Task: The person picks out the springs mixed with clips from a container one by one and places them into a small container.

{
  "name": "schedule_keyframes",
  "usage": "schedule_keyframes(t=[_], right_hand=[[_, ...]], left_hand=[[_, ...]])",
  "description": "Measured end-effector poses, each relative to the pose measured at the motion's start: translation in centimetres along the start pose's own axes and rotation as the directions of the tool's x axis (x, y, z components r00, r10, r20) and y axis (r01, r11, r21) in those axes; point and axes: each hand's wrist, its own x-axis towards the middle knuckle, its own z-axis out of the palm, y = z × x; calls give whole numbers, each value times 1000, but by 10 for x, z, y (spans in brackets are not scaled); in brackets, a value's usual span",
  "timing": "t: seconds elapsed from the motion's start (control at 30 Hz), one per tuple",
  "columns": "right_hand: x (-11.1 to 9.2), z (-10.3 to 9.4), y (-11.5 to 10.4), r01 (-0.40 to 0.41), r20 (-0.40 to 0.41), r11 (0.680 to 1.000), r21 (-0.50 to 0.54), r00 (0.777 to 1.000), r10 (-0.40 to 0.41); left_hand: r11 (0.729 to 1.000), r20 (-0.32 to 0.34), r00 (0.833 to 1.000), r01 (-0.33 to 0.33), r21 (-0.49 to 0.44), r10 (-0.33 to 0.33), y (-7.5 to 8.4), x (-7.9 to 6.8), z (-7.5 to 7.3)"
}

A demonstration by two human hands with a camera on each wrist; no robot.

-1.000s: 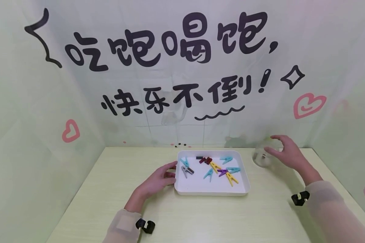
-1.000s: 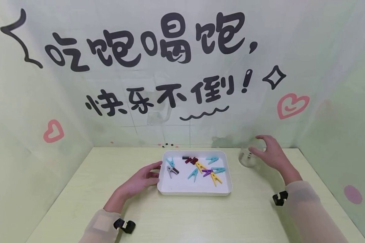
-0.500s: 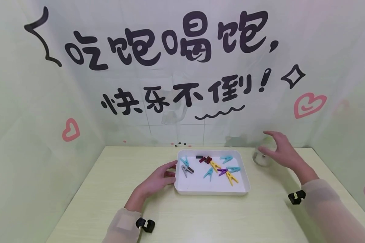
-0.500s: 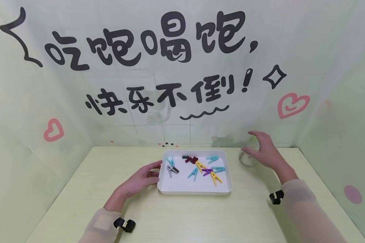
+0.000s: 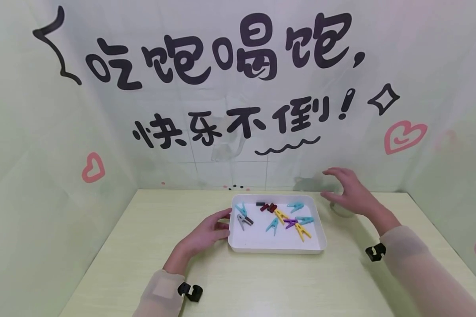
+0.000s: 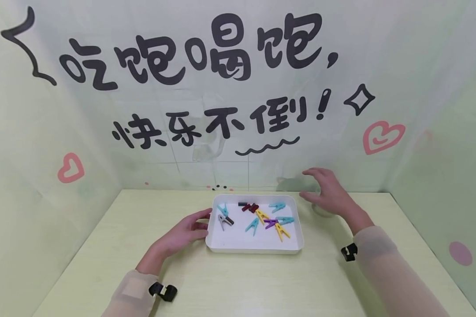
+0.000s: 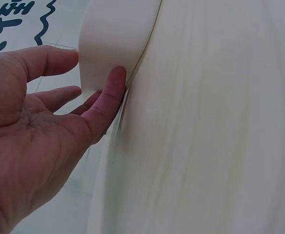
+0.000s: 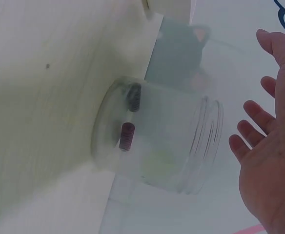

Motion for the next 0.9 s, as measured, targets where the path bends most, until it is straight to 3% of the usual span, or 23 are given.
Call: schedule_keyframes(t=[0.53,0.7,0.9], right_hand=[[33,24,-37,122,149,991,-55,982,-112],[42,30,-53,213,210,972,-103,959,-188],[56,38,-66,322,300,938,-127,914,-273]], left_hand=[[1000,4,1000,3,2,-3,2,-1,-1],[1000,12,1000,-4,3,4,2,-2,-2],[1000,10,1000,-2,0,2,1,-1,-2]])
